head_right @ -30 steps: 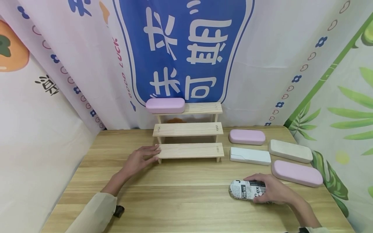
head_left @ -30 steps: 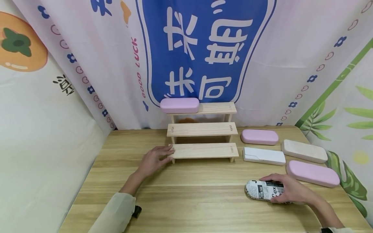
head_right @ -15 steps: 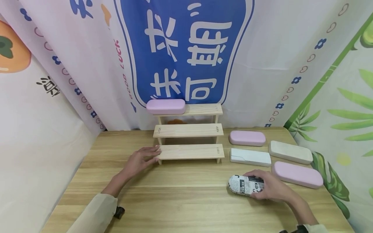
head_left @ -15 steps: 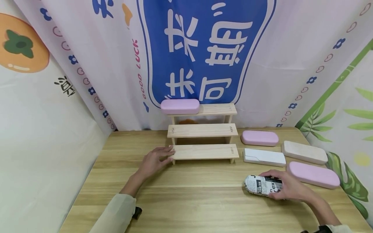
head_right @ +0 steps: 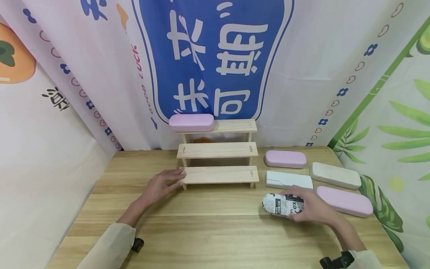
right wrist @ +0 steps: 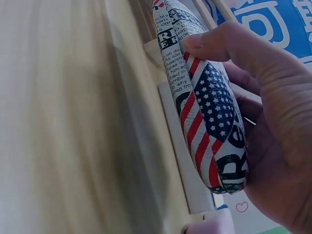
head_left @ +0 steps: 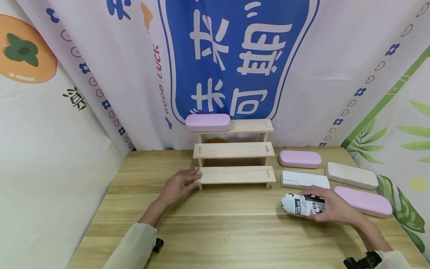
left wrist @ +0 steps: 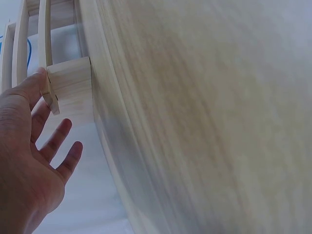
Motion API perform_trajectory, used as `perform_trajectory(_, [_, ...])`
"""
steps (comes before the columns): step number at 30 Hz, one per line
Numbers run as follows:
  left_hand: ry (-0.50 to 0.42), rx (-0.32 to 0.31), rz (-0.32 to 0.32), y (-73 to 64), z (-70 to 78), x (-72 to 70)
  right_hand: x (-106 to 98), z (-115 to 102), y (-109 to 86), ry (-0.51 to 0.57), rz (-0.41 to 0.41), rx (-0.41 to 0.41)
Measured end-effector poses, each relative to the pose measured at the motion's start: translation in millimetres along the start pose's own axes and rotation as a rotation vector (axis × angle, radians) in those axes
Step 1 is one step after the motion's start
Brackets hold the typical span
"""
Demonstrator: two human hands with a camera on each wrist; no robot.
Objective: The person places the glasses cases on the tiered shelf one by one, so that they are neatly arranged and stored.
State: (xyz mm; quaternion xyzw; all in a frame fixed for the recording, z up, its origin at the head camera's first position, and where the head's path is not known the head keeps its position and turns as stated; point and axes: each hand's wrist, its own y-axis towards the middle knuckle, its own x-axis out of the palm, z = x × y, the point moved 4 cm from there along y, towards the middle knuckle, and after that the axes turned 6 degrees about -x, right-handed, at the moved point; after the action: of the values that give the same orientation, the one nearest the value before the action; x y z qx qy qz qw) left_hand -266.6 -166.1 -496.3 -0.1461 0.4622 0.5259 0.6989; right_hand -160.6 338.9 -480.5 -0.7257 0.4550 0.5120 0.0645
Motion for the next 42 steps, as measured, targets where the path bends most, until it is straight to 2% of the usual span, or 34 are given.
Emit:
perform_trajectory(15, [-0.002, -0.020, -0.017, 0.1, 0.8, -0.6, -18, 1, 27.8, -0.057, 0.019, 0.001])
perform_trajectory(20, [0.002, -0.018, -0.017, 0.8, 1.4, -0.9, -22, -1, 36.0, -0.041, 0.030, 0.002])
perform_trajectory(30, [0.012, -0.022, -0.015, 0.8, 2.3, -1.5, -31, -4, 50.6, -0.047, 0.037, 0.072])
perform_trajectory(37, [0.003, -0.032, -0.019, -0.1, 3.1, -2.3, -38, -7, 64.3, -0.045, 0.065, 0.005])
perform_trajectory(42, [0.002, -0.042, -0.024, -0.7, 2.3, -1.2, -41, -8, 72.2, -0.021, 0.082, -0.013])
